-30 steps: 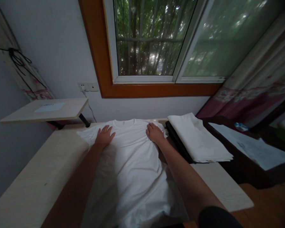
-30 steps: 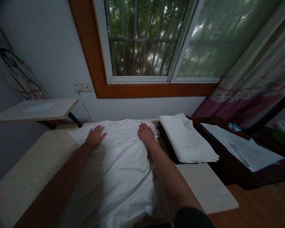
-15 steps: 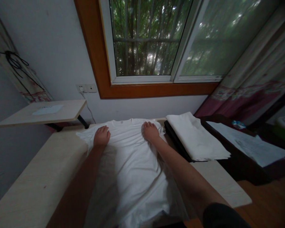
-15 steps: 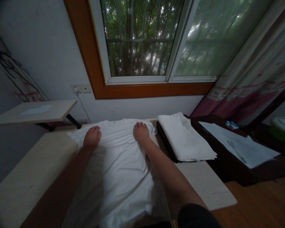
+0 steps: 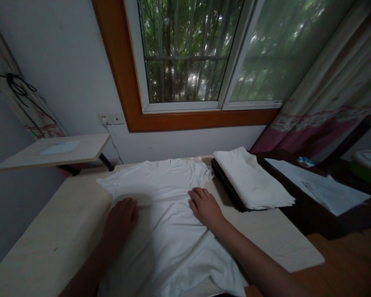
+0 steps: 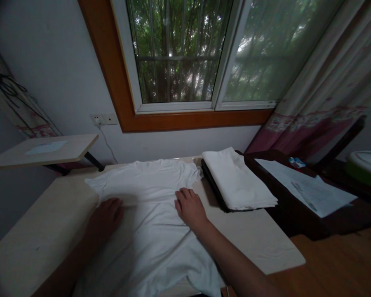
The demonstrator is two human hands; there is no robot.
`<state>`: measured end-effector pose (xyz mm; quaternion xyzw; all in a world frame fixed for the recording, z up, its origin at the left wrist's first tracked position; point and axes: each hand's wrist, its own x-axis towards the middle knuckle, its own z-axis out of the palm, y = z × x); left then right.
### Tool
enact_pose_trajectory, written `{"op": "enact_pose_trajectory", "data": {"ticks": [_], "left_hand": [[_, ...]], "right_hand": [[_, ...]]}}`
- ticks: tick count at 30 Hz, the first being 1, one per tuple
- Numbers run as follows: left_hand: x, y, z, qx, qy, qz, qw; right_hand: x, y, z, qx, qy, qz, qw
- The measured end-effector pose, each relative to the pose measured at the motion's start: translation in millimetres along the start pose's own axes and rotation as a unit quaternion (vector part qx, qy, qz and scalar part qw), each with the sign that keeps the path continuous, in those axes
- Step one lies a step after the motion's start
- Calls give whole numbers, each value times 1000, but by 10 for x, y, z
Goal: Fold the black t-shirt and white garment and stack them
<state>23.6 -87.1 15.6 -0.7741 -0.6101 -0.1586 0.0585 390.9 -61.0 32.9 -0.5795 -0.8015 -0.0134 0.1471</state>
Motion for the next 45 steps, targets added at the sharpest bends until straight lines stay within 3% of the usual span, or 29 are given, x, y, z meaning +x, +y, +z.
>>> {"op": "enact_pose_trajectory", "data": {"ticks": [5,16,22,29,36,39,45], "left_hand": [[-55,-122,33,-24,1,-18,1000],[727,-478,351,-2,19,36,999],[893,-561,416,9,14,31,999],[596,-544,263,2,25,9,1000],[59,-613,75,-56,39,-82,994],[-81,-649,-29,-120,-5,-151,981],[-206,-563,-331,-269,-157,-193,930]], "right_hand": [[24,62,61,3,0,-7,1000],[827,247,258,-22,5,-5,1000],[1077,355,361,-10,10,-12,1000],[746,431,319,-6,37,4,999],[129,506,162,23,65,60,996],[-7,534,138,88,53,73,992],[-80,564,71,152,-24,101,983]]}}
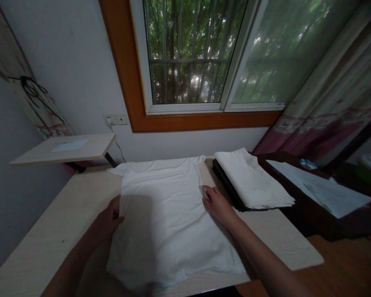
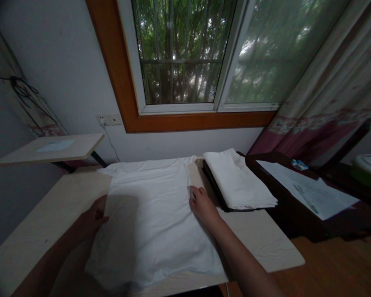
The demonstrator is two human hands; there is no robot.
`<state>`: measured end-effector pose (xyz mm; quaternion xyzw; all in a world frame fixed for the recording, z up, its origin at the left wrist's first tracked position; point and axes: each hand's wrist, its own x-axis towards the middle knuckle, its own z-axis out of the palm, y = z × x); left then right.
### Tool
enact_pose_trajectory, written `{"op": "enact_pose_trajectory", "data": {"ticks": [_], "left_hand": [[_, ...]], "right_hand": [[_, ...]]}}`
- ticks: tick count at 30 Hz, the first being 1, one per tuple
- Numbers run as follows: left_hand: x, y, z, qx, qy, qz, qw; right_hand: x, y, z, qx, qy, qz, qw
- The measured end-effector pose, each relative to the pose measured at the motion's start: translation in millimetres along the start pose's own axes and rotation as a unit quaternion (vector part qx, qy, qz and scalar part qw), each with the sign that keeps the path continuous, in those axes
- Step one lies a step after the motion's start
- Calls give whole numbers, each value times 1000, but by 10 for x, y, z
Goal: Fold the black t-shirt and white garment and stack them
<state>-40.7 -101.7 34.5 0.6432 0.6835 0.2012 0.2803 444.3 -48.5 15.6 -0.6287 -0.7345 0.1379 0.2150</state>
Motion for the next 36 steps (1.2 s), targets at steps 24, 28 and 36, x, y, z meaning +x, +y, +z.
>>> {"op": "enact_pose_trajectory", "data": {"ticks": [24,28,36], "left_hand": [[-545,28,-267,-42,-144,-29,988],[-669,203,-291,-29,-188,-1,982],[-868,164,-489,-102,-257,-46,960]], "right_hand": [[-353,57,-488,295,-298,45,907],[-345,68,-514,291,-316,48,902],[-366,107,-550,253,-348,45,902]]}}
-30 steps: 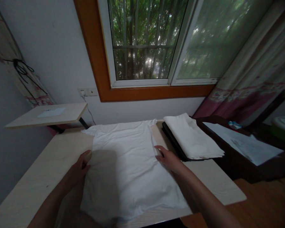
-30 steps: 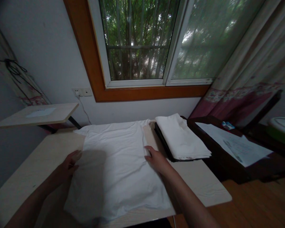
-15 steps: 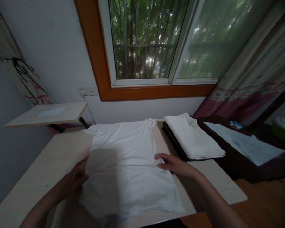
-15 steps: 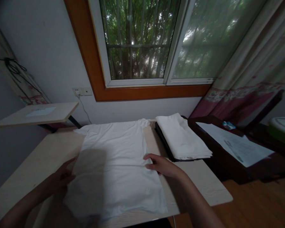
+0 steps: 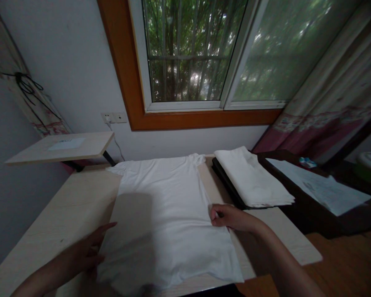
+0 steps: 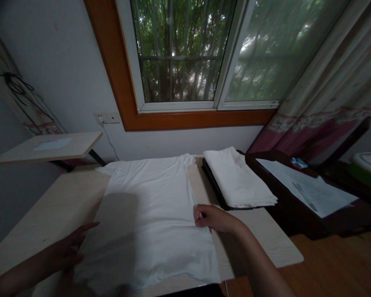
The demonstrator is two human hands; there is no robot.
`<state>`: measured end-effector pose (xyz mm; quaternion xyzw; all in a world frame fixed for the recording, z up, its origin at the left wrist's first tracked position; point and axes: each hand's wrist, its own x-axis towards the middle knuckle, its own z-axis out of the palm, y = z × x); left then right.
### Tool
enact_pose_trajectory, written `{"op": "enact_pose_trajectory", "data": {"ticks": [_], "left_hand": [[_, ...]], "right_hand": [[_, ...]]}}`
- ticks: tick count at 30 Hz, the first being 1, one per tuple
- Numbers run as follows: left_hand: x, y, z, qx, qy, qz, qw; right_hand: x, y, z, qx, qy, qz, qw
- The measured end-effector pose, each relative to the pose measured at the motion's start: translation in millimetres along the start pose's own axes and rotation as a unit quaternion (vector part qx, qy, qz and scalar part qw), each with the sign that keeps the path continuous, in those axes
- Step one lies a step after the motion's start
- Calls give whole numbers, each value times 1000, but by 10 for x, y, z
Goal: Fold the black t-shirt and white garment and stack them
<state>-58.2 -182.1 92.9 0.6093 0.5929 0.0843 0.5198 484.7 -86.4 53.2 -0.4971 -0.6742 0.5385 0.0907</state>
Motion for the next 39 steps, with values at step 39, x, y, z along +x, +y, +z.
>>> {"op": "enact_pose_trajectory", "data": {"ticks": [39], "left_hand": [[384,214,50,286,15,9,958]], "right_hand": [[201,-393,189,-121,-91,-9,988]]}}
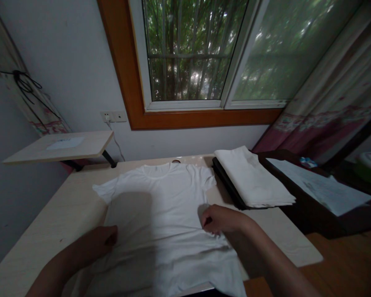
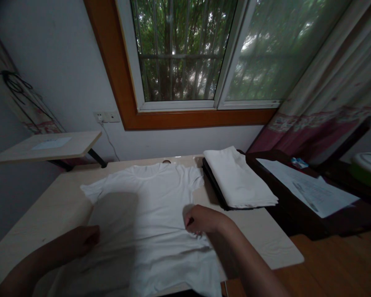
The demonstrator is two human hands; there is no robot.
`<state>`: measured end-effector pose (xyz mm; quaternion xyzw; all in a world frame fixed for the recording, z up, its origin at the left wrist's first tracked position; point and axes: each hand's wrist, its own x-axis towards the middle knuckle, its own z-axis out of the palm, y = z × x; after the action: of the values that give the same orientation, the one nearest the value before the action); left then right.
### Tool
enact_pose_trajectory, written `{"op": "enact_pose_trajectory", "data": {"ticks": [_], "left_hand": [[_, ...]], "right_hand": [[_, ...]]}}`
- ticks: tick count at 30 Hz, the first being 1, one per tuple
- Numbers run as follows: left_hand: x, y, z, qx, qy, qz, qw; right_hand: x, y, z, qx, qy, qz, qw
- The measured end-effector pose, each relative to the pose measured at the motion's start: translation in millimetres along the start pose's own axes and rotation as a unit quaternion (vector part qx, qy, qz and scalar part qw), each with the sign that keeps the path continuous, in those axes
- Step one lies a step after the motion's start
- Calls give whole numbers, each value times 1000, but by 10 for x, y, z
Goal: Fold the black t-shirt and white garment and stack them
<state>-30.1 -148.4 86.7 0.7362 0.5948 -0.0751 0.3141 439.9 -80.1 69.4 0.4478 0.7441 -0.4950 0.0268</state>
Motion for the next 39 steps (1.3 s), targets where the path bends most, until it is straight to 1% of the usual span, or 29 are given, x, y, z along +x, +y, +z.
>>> {"op": "enact_pose_trajectory", "data": {"ticks": [1,2,3,4,6,8,10,12,14,18,20,22,26,29,31,33,35,39], "left_hand": [[-15,9,-9,-6,-10,-1,1000],[-14,19,-21,-11,-11,-1,1000],[1,32,-36,-14,-4,1,1000],[31,43,-54,-16,12,4,1000],[135,61,-92,-18,74,11,997],[296,65,-124,-17,153,23,988],[514,62,-141,-8,217,55,975],[781,65,-142,16,253,87,963],[1078,93,-128,54,282,72,955],[1628,212,-68,101,331,31,938],[1814,253,-37,133,365,-5,922],[1920,239,-20,154,390,-32,907],[1951,41,-49,160,401,-62,900],[1911,-136,-115,157,387,-81,905],[1891,-214,-162,145,366,-104,914],[1884,-255,-196,128,342,-125,923],[1887,-272,-212,117,330,-131,927],[1894,-268,-215,113,336,-130,926]], "right_hand": [[-16,-1,12,25,-14,3,1000],[-18,-1,16,41,-13,-2,999],[-6,-2,11,47,5,-15,999],[20,-1,-2,41,35,-33,998],[111,5,-51,-7,124,-74,990],[244,15,-110,-68,221,-106,967],[403,21,-160,-112,291,-144,939],[577,11,-190,-138,332,-180,916],[757,-22,-201,-166,358,-187,899],[1115,-117,-195,-226,386,-126,886],[1264,-131,-196,-256,389,-91,880],[1371,-99,-209,-282,391,-59,874],[1438,80,-299,-297,410,-10,863],[1404,241,-420,-294,427,23,855],[1370,330,-511,-295,430,44,852],[1338,394,-594,-298,430,66,850],[1312,430,-657,-296,432,88,847],[1292,396,-704,-294,444,101,840]]}}
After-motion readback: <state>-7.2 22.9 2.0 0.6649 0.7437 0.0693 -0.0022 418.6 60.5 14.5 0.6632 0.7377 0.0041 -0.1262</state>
